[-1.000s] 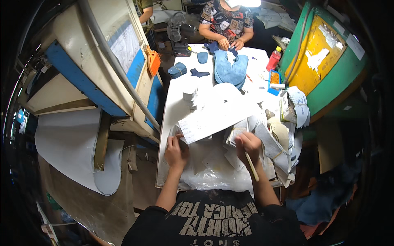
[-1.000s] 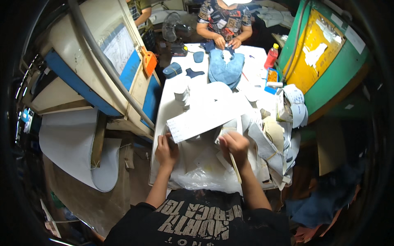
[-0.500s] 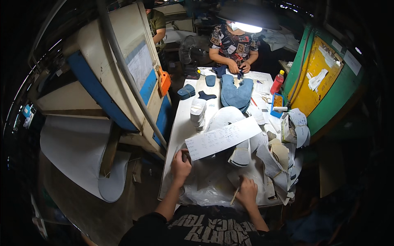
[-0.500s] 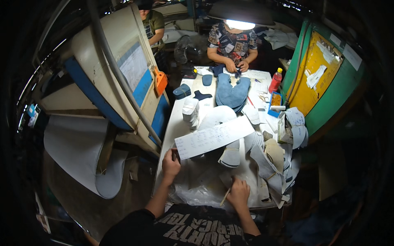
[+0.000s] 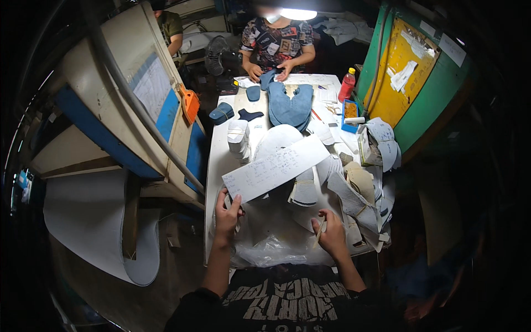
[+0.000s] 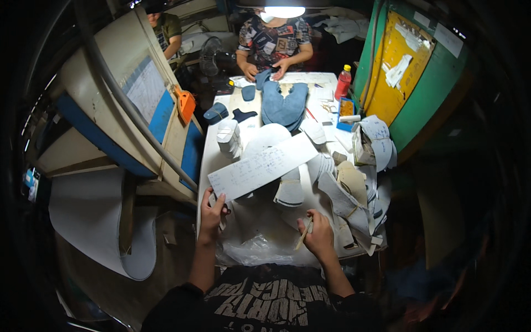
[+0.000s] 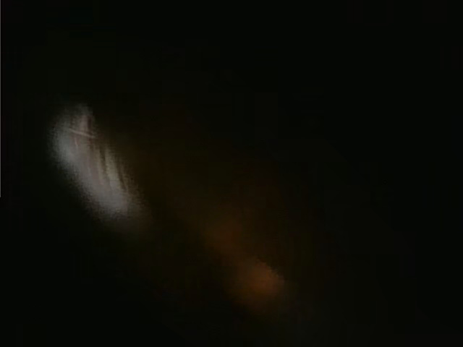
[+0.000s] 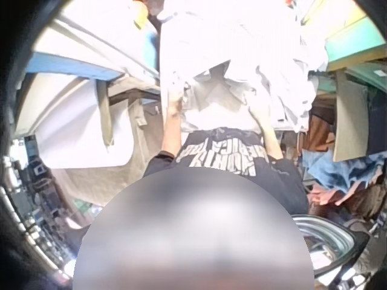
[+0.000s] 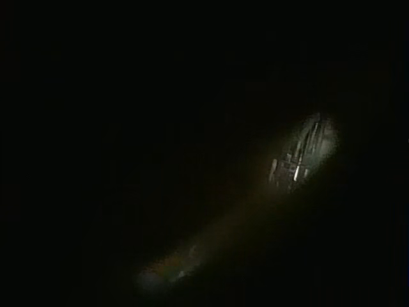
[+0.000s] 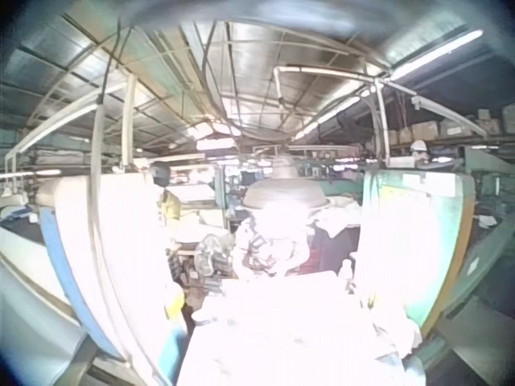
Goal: The person handles white foam shoe insoles and blue fabric shoe parts at a cluttered workbench. They place items into a clear plastic bag, seal it, and briefly interact with a coworker while holding the bag. The person also picks up a red bottle and places it on the table.
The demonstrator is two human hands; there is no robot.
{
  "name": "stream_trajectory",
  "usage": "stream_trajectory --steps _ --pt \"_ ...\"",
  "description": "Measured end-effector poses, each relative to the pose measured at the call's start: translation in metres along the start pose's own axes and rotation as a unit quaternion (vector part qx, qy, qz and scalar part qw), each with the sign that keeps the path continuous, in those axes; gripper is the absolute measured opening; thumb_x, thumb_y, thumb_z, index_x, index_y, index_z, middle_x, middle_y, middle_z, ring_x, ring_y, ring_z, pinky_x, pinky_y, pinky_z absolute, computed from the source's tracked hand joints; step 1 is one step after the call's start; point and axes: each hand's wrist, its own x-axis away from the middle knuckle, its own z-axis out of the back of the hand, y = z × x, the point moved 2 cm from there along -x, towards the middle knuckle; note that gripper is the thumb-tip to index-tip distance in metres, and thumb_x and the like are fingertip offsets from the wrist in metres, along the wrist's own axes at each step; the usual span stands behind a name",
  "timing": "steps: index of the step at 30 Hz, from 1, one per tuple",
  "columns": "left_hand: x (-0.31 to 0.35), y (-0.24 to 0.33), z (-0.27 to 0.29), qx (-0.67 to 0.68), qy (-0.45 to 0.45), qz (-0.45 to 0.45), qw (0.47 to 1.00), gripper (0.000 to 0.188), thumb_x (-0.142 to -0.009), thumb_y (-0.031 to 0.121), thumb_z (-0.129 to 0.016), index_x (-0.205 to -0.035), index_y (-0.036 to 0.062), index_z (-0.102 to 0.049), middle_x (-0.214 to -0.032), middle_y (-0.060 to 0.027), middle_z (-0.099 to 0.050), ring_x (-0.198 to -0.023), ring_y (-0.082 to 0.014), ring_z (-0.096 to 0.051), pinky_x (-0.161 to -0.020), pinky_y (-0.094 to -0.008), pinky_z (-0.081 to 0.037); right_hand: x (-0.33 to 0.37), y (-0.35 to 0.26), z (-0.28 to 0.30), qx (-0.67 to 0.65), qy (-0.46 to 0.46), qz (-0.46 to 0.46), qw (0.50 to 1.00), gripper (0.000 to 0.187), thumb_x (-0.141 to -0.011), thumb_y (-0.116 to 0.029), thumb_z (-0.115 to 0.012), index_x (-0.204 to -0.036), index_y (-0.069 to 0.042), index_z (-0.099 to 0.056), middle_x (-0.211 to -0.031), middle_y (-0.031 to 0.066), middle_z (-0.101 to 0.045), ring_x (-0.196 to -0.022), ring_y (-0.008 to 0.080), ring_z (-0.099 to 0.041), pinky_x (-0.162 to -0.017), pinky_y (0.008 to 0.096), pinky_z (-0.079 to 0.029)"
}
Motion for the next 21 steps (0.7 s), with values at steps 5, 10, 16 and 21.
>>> stream_trajectory --steps 5,10,16,21 --pt "0.011 0.012 -0.007 0.113 0.021 0.002 0.993 0.028 -0.110 0.015 -0.064 -0.135 0.0056 -0.054 -0.105 -0.0026 -0.067 -0.067 -0.0063 -0.054 -0.062 -0.0245 -0.050 -0.006 -0.005 0.030 -0.185 0.046 -0.046 0.981 0.039 -0.107 -0.022 -0.046 -0.133 0.002 -0.062 -0.094 0.0180 -0.066 -0.091 0.0318 -0.066 -0.087 0.0423 -0.053" --pt "0.015 0.015 -0.012 0.003 0.036 0.057 0.998 0.044 -0.114 0.025 -0.054 -0.154 0.0078 -0.045 -0.114 -0.0047 -0.065 -0.069 -0.0065 -0.055 -0.061 -0.0247 -0.047 -0.012 -0.005 0.044 -0.278 0.051 -0.113 0.953 0.028 -0.111 -0.016 -0.048 -0.133 -0.001 -0.057 -0.085 0.0062 -0.058 -0.066 0.0142 -0.055 -0.061 0.0323 -0.054" --pt "0.047 0.007 -0.002 -0.088 0.137 -0.055 0.985 0.047 -0.109 0.013 -0.055 -0.153 0.0111 -0.040 -0.123 -0.0045 -0.053 -0.075 -0.0056 -0.048 -0.065 -0.0220 -0.042 -0.007 0.003 0.043 -0.451 0.020 -0.198 0.870 0.028 -0.117 -0.027 -0.048 -0.130 -0.003 -0.055 -0.085 0.0011 -0.055 -0.055 0.0067 -0.049 -0.052 0.0289 -0.053" --pt "0.072 0.009 -0.024 -0.051 -0.058 0.015 0.997 0.027 -0.109 0.010 -0.050 -0.135 0.0064 -0.057 -0.106 -0.0002 -0.057 -0.079 -0.0047 -0.044 -0.067 -0.0213 -0.040 -0.015 -0.008 0.044 -0.367 0.034 -0.055 0.928 0.039 -0.120 -0.033 -0.040 -0.124 -0.002 -0.062 -0.089 -0.0005 -0.052 -0.071 0.0065 -0.048 -0.078 0.0291 -0.054"
